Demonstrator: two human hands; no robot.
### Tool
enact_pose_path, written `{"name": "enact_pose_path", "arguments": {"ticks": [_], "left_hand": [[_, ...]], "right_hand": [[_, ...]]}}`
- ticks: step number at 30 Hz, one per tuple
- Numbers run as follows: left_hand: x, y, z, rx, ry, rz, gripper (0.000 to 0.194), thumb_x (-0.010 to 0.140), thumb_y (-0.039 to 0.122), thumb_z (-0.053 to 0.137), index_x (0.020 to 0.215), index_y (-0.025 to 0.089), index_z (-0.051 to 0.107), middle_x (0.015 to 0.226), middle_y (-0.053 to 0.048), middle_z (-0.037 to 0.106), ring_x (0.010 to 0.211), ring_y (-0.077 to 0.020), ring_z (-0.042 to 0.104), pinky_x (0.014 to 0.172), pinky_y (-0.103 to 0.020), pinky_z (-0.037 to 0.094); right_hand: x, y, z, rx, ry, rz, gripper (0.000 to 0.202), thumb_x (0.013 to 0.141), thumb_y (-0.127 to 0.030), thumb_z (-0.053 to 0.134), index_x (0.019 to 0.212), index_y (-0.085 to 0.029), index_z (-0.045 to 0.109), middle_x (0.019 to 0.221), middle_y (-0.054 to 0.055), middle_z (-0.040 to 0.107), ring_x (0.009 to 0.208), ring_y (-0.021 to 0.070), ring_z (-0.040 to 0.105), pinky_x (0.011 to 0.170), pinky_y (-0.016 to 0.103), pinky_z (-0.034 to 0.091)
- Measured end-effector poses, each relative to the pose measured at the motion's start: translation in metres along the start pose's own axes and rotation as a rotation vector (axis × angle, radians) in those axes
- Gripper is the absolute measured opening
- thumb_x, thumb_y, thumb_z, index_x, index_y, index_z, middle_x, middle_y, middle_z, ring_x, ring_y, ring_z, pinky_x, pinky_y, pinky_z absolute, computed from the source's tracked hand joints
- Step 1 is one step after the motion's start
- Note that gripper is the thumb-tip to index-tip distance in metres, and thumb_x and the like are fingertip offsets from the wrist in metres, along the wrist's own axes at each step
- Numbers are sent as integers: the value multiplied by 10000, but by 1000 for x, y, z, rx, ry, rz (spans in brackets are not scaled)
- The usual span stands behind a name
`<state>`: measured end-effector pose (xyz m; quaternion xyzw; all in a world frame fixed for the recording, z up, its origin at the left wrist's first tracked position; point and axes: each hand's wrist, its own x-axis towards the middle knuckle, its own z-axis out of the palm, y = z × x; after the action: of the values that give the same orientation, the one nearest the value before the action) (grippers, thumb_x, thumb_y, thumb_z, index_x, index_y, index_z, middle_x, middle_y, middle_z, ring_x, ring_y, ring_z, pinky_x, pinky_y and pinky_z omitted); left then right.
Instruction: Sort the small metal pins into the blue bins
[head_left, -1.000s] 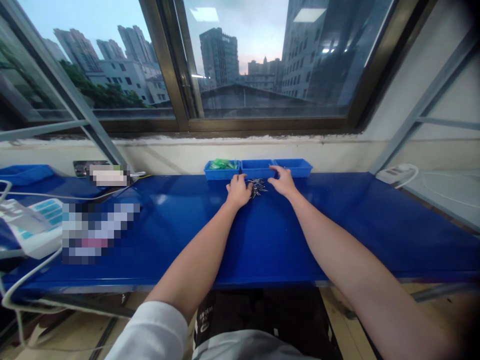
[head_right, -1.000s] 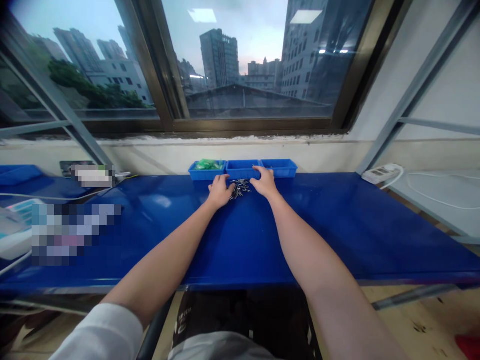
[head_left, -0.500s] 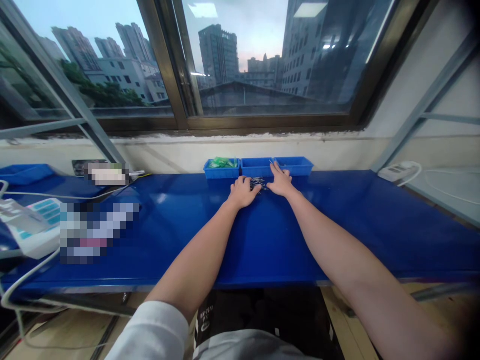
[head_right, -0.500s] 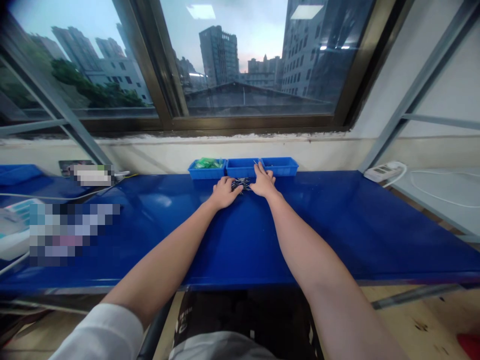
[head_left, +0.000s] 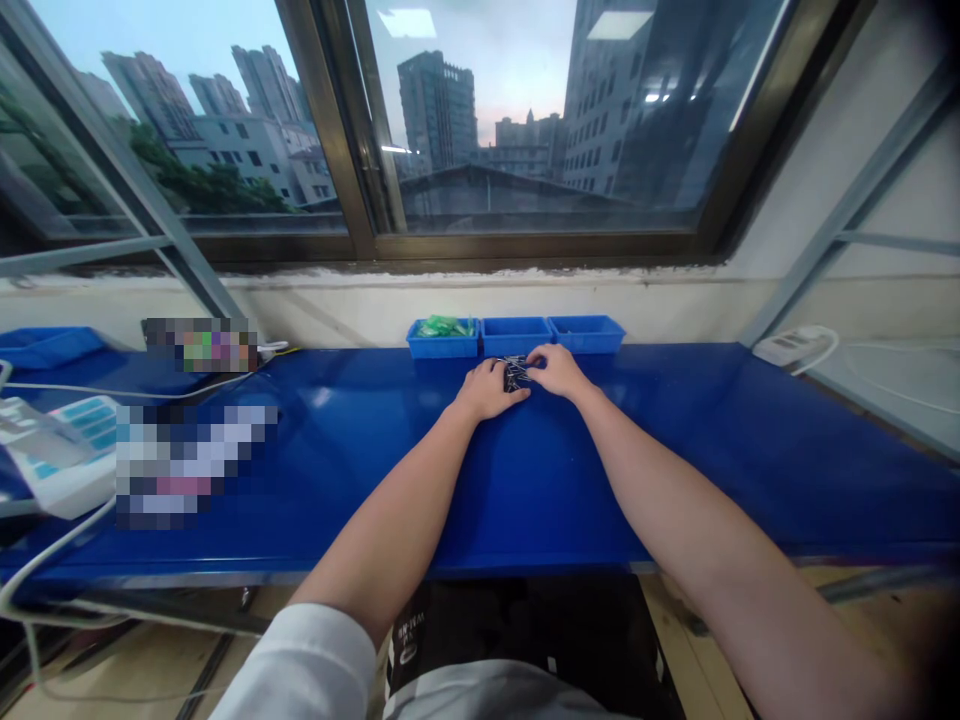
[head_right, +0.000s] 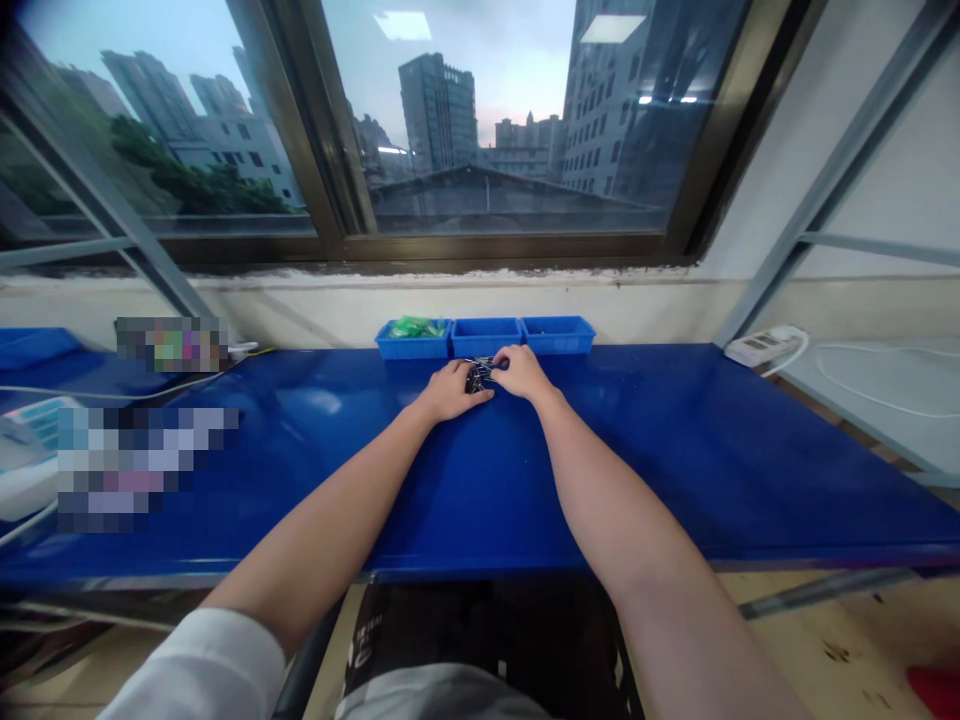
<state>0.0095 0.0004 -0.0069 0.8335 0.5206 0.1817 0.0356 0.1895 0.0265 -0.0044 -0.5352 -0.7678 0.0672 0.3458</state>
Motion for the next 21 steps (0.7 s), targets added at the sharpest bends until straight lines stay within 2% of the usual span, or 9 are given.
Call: {"name": "enact_pose_path", "arguments": {"ticks": [2, 4, 11, 15, 21], "left_hand": [[0, 0, 0, 29, 5, -25, 770, 754, 721, 431, 1267, 149, 483, 1341, -169, 469, 1234, -320, 442, 1019, -410, 337], [-1, 1, -1, 46, -1, -57, 804, 740, 757, 405, 1260, 149, 492, 1343, -170, 472, 1238, -325, 438, 1013, -412, 341], [0, 2, -8, 24, -83, -98, 822, 712, 802, 391, 1251, 192, 510, 1322, -134, 515, 1196, -312, 493, 958, -372, 397], [1, -1, -8, 20, -72, -112, 777, 737, 776, 394, 1243, 200, 520, 1253, -132, 570, 1133, -317, 545, 904, -375, 438], [1, -4, -5, -3, -37, -105, 700, 764, 716, 450, 1224, 195, 530, 1211, -128, 599, 1114, -300, 561, 909, -356, 436]], "right_hand": [[-2, -3, 1, 16, -99, -10, 195, 664, -243, 647, 840, -165, 677, 847, 50, 638, 797, 179, 557, 793, 302, 435], [-4, -5, 2, 13, -132, 9, 186, 662, -243, 661, 830, -164, 680, 854, 48, 630, 778, 165, 560, 760, 279, 432], [-4, -3, 3, -12, -150, -41, 78, 747, -239, 637, 776, -176, 674, 805, 32, 625, 741, 142, 557, 720, 253, 416], [-4, -3, 3, -71, -176, -74, 79, 784, -233, 609, 787, -176, 663, 828, 44, 614, 752, 146, 558, 711, 251, 409], [-3, -2, 6, -102, -209, -86, 119, 815, -247, 574, 767, -166, 646, 835, 60, 621, 738, 151, 557, 699, 254, 401]]}}
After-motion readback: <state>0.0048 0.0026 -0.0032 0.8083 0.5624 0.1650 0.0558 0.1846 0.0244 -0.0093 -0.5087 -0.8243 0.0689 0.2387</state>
